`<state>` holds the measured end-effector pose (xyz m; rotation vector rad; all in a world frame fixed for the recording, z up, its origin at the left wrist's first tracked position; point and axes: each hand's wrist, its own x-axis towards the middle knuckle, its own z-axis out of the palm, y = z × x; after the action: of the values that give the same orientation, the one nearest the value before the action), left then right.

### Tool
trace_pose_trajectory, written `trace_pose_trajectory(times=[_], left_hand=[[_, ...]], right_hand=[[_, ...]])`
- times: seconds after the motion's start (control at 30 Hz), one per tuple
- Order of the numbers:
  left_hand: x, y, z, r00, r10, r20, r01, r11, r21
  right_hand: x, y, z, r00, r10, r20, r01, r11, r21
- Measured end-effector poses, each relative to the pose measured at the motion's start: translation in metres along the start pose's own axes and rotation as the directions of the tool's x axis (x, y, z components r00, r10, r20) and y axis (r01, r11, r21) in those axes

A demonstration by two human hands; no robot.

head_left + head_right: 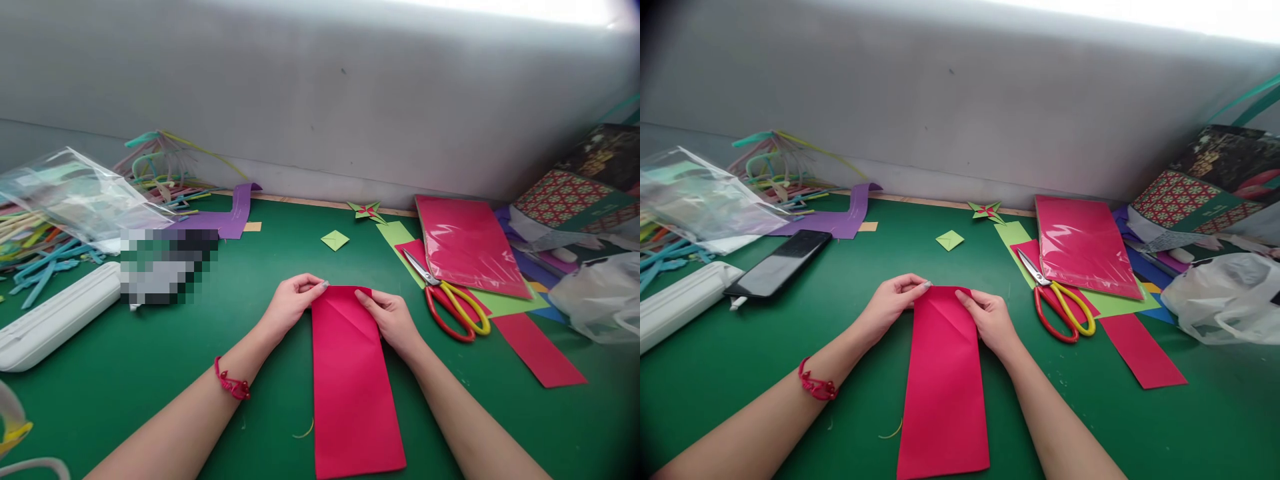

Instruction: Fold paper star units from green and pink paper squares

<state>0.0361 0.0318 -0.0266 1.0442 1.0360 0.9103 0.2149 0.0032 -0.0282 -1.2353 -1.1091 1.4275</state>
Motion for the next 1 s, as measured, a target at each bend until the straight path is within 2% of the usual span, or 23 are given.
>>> trace_pose_trajectory(times=[0.13,0.27,0.53,0.73,1.0], left_hand=[[0.0,-0.0029,-0.0011,1.0,0.015,-0.006,-0.015,1.0,-0.008],[-0.0021,-0.0017,0.0002,0.999,0.035,0.033,-0.033,0.999,-0.033],[-0.0027,-0.0021,0.0004,0.998,0.042,0.044,-0.043,0.999,0.021],[-0.0018,-0.0038,-0.0006,0.998,0.043,0.051,-0.045,0.999,0.029],[-0.0023,-0.0035,-0.0002,0.997,0.038,0.06,-0.041,0.998,0.042]], right_hand=[[-0.0017,-0.0049,0.0014,1.0,0.029,-0.012,-0.029,0.998,-0.052],[-0.0011,-0.0049,-0.001,1.0,0.026,-0.014,-0.027,0.998,-0.052],[0.0017,0.0008,-0.0068,0.999,0.016,-0.034,-0.017,0.999,-0.048],[0.0005,-0.0007,-0.0057,1.0,0.011,-0.023,-0.012,0.999,-0.04],[-0.0026,-0.0089,0.0013,0.997,-0.006,-0.076,0.0,0.997,-0.08]])
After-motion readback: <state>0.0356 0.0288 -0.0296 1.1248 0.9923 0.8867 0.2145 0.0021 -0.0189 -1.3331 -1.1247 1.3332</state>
